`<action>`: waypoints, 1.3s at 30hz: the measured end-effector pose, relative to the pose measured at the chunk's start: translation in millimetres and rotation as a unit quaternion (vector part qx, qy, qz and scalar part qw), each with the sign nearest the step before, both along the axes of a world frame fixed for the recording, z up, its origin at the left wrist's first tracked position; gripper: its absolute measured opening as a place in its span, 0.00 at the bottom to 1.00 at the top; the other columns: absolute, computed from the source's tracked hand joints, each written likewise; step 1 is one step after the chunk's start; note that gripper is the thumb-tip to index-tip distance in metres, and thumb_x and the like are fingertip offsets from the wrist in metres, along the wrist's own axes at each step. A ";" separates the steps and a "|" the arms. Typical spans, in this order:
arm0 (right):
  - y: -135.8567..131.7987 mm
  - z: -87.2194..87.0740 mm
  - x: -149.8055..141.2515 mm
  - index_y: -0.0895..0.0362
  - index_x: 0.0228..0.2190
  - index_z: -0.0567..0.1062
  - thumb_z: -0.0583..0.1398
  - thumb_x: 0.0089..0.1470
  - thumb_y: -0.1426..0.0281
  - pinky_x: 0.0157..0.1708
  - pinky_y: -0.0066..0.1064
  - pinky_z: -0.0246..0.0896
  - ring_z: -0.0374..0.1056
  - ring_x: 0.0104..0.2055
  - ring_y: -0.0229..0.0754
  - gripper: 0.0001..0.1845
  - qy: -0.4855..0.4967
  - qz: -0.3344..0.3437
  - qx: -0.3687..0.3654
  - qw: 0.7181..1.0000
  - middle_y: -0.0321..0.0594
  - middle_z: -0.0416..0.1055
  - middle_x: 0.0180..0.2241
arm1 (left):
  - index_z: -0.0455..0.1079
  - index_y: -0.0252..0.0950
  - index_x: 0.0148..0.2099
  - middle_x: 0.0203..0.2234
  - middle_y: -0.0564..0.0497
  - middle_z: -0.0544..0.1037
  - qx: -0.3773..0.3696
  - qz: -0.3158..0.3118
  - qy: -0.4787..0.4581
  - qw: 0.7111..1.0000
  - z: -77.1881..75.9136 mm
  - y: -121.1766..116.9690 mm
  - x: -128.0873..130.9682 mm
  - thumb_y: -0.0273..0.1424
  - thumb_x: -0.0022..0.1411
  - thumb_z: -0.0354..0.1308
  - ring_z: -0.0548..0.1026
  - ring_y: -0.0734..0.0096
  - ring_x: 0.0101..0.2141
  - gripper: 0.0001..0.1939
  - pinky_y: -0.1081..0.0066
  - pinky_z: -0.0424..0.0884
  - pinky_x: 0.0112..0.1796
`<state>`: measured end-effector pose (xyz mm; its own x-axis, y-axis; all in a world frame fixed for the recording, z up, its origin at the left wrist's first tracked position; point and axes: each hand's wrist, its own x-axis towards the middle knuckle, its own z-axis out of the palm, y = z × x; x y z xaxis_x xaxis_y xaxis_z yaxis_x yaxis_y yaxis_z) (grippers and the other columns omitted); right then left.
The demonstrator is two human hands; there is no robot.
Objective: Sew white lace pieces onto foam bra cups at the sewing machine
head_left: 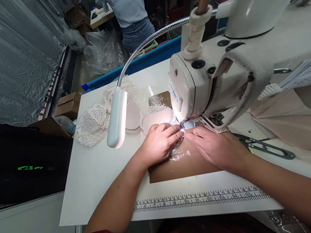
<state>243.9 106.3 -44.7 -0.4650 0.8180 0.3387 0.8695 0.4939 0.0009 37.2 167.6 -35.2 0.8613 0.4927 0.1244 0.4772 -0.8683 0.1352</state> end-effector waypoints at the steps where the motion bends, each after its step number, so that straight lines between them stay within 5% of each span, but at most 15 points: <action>1: 0.5 0.4 -0.8 0.58 0.42 0.77 0.53 0.52 0.78 0.24 0.34 0.47 0.61 0.29 0.41 0.18 -0.003 -0.009 0.000 1.000 0.41 0.71 0.30 | 0.67 0.38 0.56 0.55 0.44 0.70 0.000 0.002 -0.002 1.000 -0.5 0.7 -0.1 0.32 0.69 0.44 0.67 0.63 0.46 0.18 0.61 0.61 0.45; 14: 3.5 -3.4 1.6 0.56 0.44 0.76 0.52 0.52 0.78 0.24 0.34 0.42 0.53 0.24 0.38 0.20 0.034 -0.017 -0.019 0.999 0.38 0.68 0.27 | 0.66 0.38 0.56 0.54 0.45 0.71 0.012 0.050 -0.023 0.998 -6.2 6.7 1.5 0.32 0.69 0.44 0.66 0.61 0.46 0.18 0.62 0.60 0.42; 20: 2.6 -0.1 2.0 0.55 0.45 0.76 0.52 0.53 0.77 0.23 0.33 0.43 0.57 0.25 0.38 0.21 0.032 -0.024 -0.048 0.998 0.38 0.70 0.28 | 0.64 0.35 0.57 0.53 0.42 0.70 0.041 0.054 -0.011 0.998 -7.1 6.5 1.0 0.33 0.68 0.43 0.64 0.56 0.52 0.19 0.59 0.60 0.46; 26: 2.8 0.0 4.6 0.57 0.43 0.77 0.50 0.55 0.75 0.25 0.31 0.49 0.62 0.27 0.38 0.19 0.076 -0.014 -0.043 0.996 0.40 0.74 0.32 | 0.64 0.32 0.57 0.53 0.40 0.70 0.021 0.110 0.040 0.993 15.7 -10.0 -0.7 0.44 0.67 0.43 0.66 0.51 0.50 0.26 0.58 0.65 0.43; 31: 1.4 -2.2 7.0 0.57 0.45 0.75 0.49 0.58 0.72 0.27 0.30 0.52 0.63 0.27 0.38 0.19 0.095 -0.014 -0.060 0.994 0.40 0.75 0.34 | 0.70 0.34 0.50 0.45 0.45 0.75 -0.080 0.106 0.025 0.991 36.3 -27.3 -5.8 0.40 0.68 0.43 0.71 0.60 0.44 0.21 0.64 0.70 0.41; 39: 1.1 4.1 4.8 0.56 0.43 0.76 0.47 0.59 0.71 0.26 0.31 0.49 0.64 0.28 0.39 0.19 0.075 0.004 -0.093 0.993 0.42 0.73 0.31 | 0.69 0.32 0.52 0.51 0.42 0.72 -0.049 0.061 -0.034 0.996 12.2 -22.7 5.2 0.34 0.68 0.45 0.71 0.61 0.43 0.17 0.61 0.70 0.44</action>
<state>248.7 107.4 -40.6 -0.4275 0.8692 0.2485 0.8493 0.4803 -0.2190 42.4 144.9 -23.0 0.7857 0.6053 0.1275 0.5646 -0.7859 0.2519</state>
